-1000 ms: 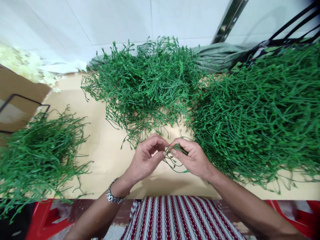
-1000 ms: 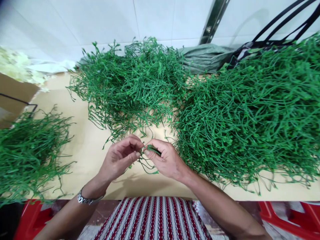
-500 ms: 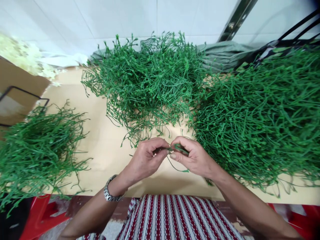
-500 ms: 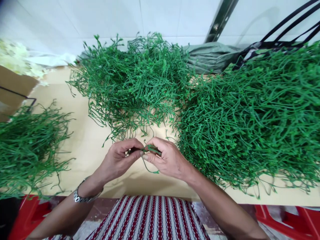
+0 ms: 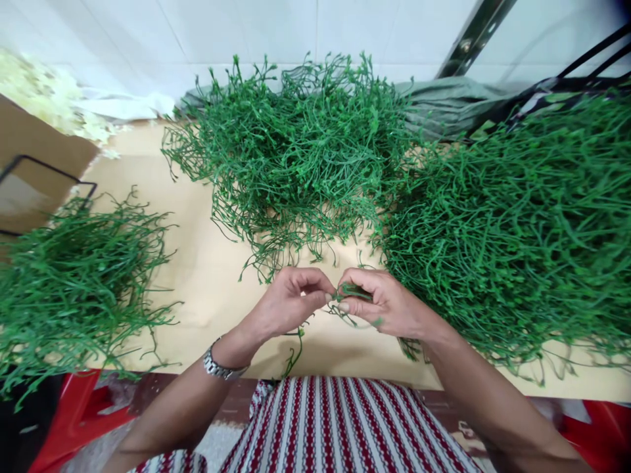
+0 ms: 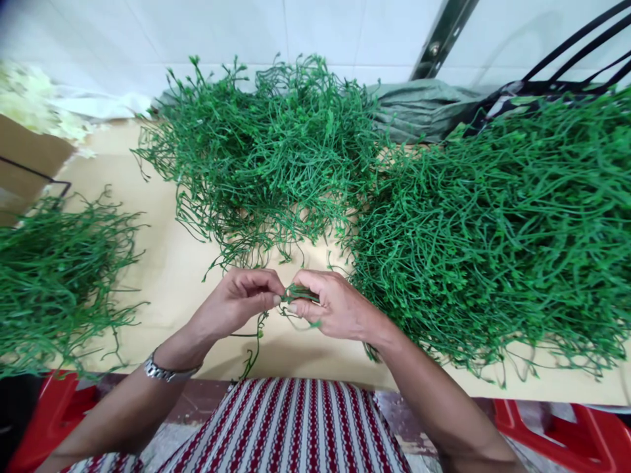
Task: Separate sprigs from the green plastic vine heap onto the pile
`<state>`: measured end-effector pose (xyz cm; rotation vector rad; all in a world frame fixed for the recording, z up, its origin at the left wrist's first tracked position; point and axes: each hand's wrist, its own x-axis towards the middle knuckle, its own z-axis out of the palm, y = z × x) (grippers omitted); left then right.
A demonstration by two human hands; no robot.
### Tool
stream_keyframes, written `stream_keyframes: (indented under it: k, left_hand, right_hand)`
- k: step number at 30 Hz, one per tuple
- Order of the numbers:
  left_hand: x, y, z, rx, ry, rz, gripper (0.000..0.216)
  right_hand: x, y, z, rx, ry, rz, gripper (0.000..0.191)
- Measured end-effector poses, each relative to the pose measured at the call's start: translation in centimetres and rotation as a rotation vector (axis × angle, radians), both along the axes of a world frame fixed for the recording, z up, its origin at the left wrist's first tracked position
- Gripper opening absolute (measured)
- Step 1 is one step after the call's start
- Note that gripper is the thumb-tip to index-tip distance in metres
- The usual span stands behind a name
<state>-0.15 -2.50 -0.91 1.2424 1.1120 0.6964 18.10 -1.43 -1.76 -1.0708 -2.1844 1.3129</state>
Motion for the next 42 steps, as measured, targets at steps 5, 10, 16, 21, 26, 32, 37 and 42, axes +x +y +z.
stream_keyframes:
  k: [5, 10, 16, 21, 26, 32, 37, 42]
  left_hand:
    - [0.0, -0.1, -0.1, -0.104, -0.036, -0.034, 0.006]
    - [0.1, -0.1, 0.2, -0.098, -0.033, 0.011, 0.007]
    - [0.1, -0.1, -0.1, -0.14, -0.025, 0.094, 0.011]
    - [0.0, 0.3, -0.6, -0.194, -0.089, 0.119, 0.007]
    - [0.2, 0.6, -0.6, -0.174, -0.072, 0.099, 0.006]
    - [0.3, 0.4, -0.8, 0.287, 0.057, 0.157, 0.009]
    - [0.2, 0.1, -0.8, 0.467, 0.184, 0.091, 0.013]
    - [0.0, 0.2, -1.1, 0.067, -0.035, 0.089, 0.007]
  right_hand:
    - [0.0, 0.1, 0.2, -0.006, -0.004, 0.058, 0.011]
    - [-0.3, -0.4, 0.2, 0.209, -0.069, -0.01, 0.003]
    - [-0.7, -1.1, -0.2, 0.34, -0.037, -0.077, 0.008]
    - [-0.6, -0.6, -0.3, 0.295, 0.027, -0.072, 0.005]
    - [-0.4, -0.1, -0.3, 0.053, -0.002, -0.038, 0.004]
    - [-0.5, 0.1, -0.5, -0.087, -0.001, -0.076, 0.005]
    - [-0.7, -0.2, -0.6, 0.019, -0.036, -0.11, 0.008]
    - [-0.8, -0.4, -0.4, 0.106, 0.035, -0.137, 0.016]
